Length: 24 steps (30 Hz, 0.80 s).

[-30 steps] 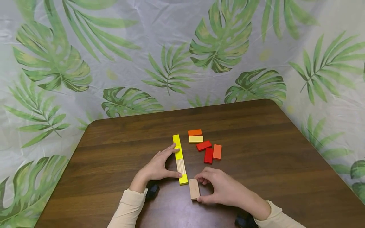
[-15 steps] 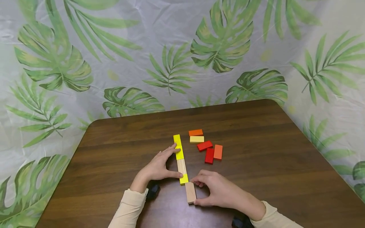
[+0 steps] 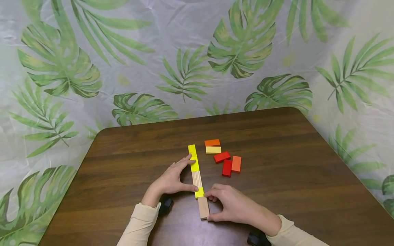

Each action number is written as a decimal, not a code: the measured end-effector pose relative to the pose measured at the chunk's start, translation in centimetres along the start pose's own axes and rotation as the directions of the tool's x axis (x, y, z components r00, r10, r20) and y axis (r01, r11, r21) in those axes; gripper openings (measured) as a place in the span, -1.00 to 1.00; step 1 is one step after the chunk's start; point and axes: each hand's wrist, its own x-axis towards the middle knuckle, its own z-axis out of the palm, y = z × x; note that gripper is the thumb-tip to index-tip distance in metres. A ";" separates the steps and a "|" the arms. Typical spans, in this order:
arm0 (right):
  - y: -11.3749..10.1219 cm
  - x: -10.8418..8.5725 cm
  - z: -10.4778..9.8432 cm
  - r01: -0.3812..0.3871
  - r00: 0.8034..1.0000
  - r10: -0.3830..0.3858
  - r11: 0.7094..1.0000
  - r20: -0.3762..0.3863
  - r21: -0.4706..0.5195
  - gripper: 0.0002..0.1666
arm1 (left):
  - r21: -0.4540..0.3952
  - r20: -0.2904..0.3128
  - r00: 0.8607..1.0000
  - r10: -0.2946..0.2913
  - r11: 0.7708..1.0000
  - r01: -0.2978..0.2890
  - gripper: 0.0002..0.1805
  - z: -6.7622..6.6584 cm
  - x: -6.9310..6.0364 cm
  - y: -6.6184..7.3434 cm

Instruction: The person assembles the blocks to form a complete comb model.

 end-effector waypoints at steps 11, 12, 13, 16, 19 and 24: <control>-0.6 -0.2 0.2 0.049 0.999 -0.051 0.994 -0.013 -0.094 -0.36 | 0.004 0.005 1.000 0.000 1.000 0.000 0.05 0.1 0.2 -0.1; -0.7 -0.2 0.2 0.052 0.998 -0.053 0.994 -0.014 -0.101 -0.36 | 0.003 0.005 1.000 0.001 1.000 -0.001 0.05 0.1 0.2 -0.1; -0.8 -0.2 0.2 0.054 0.998 -0.056 0.993 -0.015 -0.107 -0.36 | 0.001 0.004 1.000 0.002 1.000 -0.002 0.05 0.1 0.2 0.0; -0.9 -0.3 0.3 0.058 0.998 -0.061 0.991 -0.019 -0.124 -0.37 | -0.003 0.002 1.000 0.005 1.000 -0.005 0.06 0.1 0.1 0.0; -1.0 -0.3 0.3 0.059 0.998 -0.063 0.989 -0.024 -0.135 -0.39 | -0.005 -0.005 1.000 0.013 1.000 -0.013 0.07 0.1 0.0 -0.1; -1.2 -0.3 0.4 0.062 0.998 -0.065 0.987 -0.017 -0.148 -0.41 | 0.002 -0.012 1.000 0.022 1.000 -0.022 0.08 0.2 0.1 -0.2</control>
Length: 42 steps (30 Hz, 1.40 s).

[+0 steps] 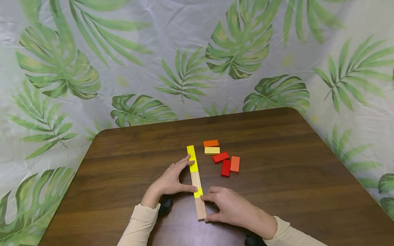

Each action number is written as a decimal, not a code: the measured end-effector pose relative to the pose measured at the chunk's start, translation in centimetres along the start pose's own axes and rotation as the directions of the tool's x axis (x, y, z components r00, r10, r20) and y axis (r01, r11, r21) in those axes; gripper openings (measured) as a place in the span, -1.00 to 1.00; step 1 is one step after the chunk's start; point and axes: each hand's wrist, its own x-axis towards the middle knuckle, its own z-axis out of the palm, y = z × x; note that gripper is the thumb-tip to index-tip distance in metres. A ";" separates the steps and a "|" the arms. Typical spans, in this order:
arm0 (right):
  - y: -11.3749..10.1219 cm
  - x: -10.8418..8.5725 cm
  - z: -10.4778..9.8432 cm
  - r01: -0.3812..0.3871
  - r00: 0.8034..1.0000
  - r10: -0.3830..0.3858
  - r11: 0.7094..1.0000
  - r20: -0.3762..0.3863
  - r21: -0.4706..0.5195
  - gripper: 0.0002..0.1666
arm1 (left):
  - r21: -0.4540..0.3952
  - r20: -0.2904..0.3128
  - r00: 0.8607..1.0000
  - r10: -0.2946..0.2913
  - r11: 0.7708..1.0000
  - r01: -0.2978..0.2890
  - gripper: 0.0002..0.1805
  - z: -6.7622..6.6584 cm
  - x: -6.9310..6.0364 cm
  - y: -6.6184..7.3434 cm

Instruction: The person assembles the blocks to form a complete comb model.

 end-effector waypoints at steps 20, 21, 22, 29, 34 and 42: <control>-0.4 0.5 -0.4 -0.001 1.000 0.001 1.000 0.031 -0.022 -0.40 | -0.017 0.019 1.000 -0.017 1.000 0.017 0.06 -0.1 0.0 0.1; -0.4 0.5 -0.4 -0.005 0.999 0.005 1.000 0.034 -0.021 -0.40 | -0.019 0.019 1.000 -0.016 1.000 0.017 0.06 -0.1 0.0 0.1; -0.4 0.6 -0.4 -0.008 0.999 0.009 1.000 0.037 -0.021 -0.40 | -0.019 0.017 1.000 -0.014 1.000 0.015 0.06 -0.1 -0.1 0.1; -0.4 0.6 -0.5 -0.024 0.999 0.025 1.000 0.046 -0.013 -0.39 | -0.003 0.004 1.000 0.007 1.000 -0.007 0.04 0.0 0.1 0.1; -0.3 0.6 -0.3 -0.028 0.999 0.029 1.000 0.038 -0.011 -0.39 | 0.001 -0.003 1.000 0.025 1.000 -0.025 0.04 0.1 0.1 -0.2; -0.2 0.7 -0.2 -0.022 1.000 0.022 1.000 0.011 0.000 -0.39 | 0.013 0.015 0.998 0.069 0.998 -0.069 0.17 0.0 -0.1 0.0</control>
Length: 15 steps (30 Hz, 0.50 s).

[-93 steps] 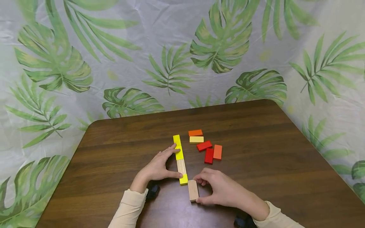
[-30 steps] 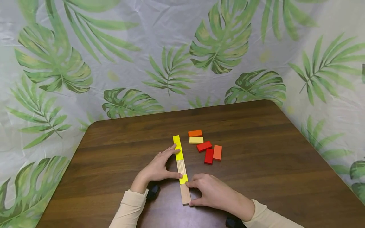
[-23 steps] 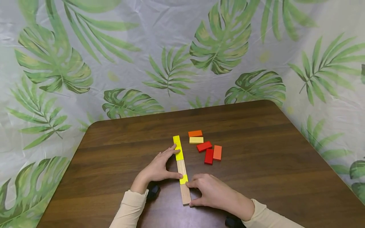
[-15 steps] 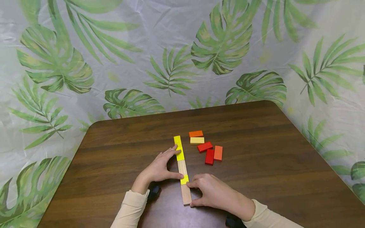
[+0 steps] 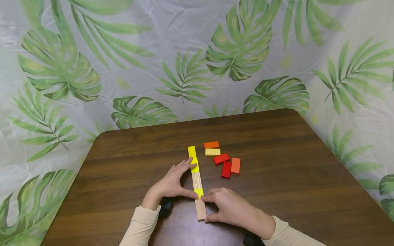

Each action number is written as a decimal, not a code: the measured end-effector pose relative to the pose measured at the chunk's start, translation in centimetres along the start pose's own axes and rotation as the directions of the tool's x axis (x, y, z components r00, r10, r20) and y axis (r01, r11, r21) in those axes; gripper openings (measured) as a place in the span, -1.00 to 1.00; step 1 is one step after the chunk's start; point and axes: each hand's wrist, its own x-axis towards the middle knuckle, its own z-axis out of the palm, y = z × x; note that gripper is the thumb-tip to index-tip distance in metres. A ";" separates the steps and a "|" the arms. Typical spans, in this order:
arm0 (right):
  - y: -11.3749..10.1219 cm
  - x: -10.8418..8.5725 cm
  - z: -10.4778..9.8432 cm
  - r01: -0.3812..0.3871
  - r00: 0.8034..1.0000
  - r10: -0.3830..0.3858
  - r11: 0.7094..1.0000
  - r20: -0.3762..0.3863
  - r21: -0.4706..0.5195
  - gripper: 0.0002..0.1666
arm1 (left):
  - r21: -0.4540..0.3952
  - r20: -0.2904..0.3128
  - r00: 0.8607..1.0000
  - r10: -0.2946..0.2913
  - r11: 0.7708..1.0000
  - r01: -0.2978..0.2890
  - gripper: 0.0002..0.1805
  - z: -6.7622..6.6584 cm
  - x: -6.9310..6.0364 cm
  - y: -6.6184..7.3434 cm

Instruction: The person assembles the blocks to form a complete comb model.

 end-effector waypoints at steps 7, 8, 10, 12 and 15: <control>0.0 0.0 -0.1 0.000 1.000 0.000 1.000 0.010 0.006 -0.37 | 0.032 0.043 0.998 -0.048 0.998 0.047 0.31 0.0 0.0 0.5; 0.0 0.0 -0.1 0.002 1.000 -0.003 1.000 0.010 0.005 -0.37 | 0.032 0.044 0.998 -0.052 0.998 0.050 0.32 0.0 0.0 0.6; 0.0 0.0 0.0 0.004 1.000 -0.004 1.000 0.009 0.004 -0.37 | 0.037 0.044 0.997 -0.056 0.998 0.055 0.34 0.1 -0.1 0.6; 0.0 0.0 0.1 0.005 1.000 -0.005 1.000 0.009 0.001 -0.36 | 0.043 0.043 0.997 -0.058 0.998 0.056 0.34 0.2 -0.1 0.5; 0.1 0.0 0.1 0.002 1.000 -0.002 1.000 0.008 -0.006 -0.35 | 0.051 0.040 0.997 -0.060 0.997 0.057 0.34 0.3 -0.1 0.5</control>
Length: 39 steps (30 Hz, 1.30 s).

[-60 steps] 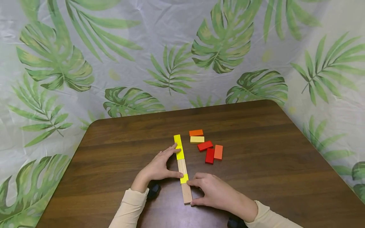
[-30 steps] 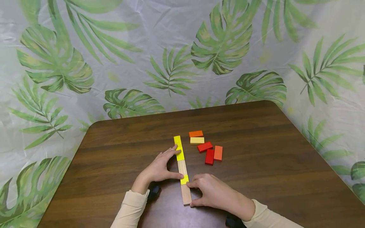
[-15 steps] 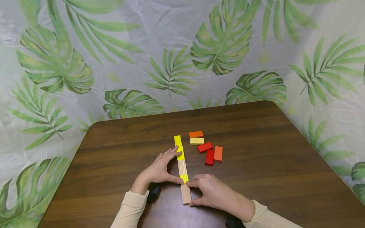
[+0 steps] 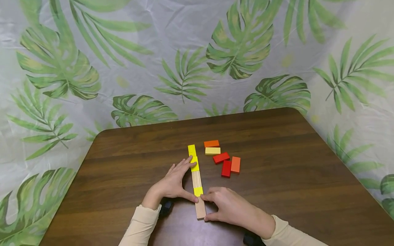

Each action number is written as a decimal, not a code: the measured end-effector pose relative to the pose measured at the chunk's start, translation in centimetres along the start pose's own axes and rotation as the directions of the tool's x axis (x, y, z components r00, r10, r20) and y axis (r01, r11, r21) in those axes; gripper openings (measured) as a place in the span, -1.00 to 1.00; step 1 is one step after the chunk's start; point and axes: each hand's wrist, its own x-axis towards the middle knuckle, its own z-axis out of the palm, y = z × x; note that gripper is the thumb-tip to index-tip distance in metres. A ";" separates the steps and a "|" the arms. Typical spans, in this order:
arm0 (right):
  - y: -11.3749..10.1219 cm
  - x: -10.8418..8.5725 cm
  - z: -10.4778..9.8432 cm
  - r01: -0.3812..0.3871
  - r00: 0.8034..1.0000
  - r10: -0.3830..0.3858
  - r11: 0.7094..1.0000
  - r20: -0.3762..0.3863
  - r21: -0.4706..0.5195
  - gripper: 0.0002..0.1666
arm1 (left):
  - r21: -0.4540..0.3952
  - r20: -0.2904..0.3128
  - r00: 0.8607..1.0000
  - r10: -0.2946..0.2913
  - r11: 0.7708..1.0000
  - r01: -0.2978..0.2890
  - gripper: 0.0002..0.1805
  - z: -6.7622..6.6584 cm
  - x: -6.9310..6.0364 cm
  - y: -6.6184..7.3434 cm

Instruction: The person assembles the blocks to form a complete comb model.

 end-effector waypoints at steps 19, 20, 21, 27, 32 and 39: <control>0.9 0.0 -1.0 0.010 0.999 -0.012 0.998 0.032 0.063 -0.39 | 0.003 0.005 1.000 -0.007 1.000 0.007 0.33 0.0 -0.1 0.1; 1.0 0.0 -1.2 0.009 1.000 -0.011 0.998 0.030 0.067 -0.41 | 0.003 0.005 1.000 -0.007 1.000 0.007 0.33 0.0 -0.1 0.1; 1.1 0.0 -1.4 0.007 1.000 -0.009 0.998 0.025 0.067 -0.42 | 0.003 0.004 1.000 -0.007 1.000 0.007 0.33 0.0 -0.1 0.1; 2.2 0.4 -3.0 -0.002 1.000 0.002 0.999 -0.008 0.048 -0.48 | 0.010 0.001 1.000 -0.013 1.000 0.013 0.34 0.0 0.0 0.0; 3.2 1.1 -4.9 -0.004 1.000 0.003 1.000 -0.026 -0.009 -0.47 | 0.004 0.002 1.000 -0.010 1.000 0.009 0.34 0.0 0.0 0.0; 5.7 2.9 -8.1 -0.043 0.999 0.042 0.998 -0.022 -0.053 -0.44 | 0.006 0.004 1.000 -0.001 1.000 0.001 0.35 0.0 0.0 -0.1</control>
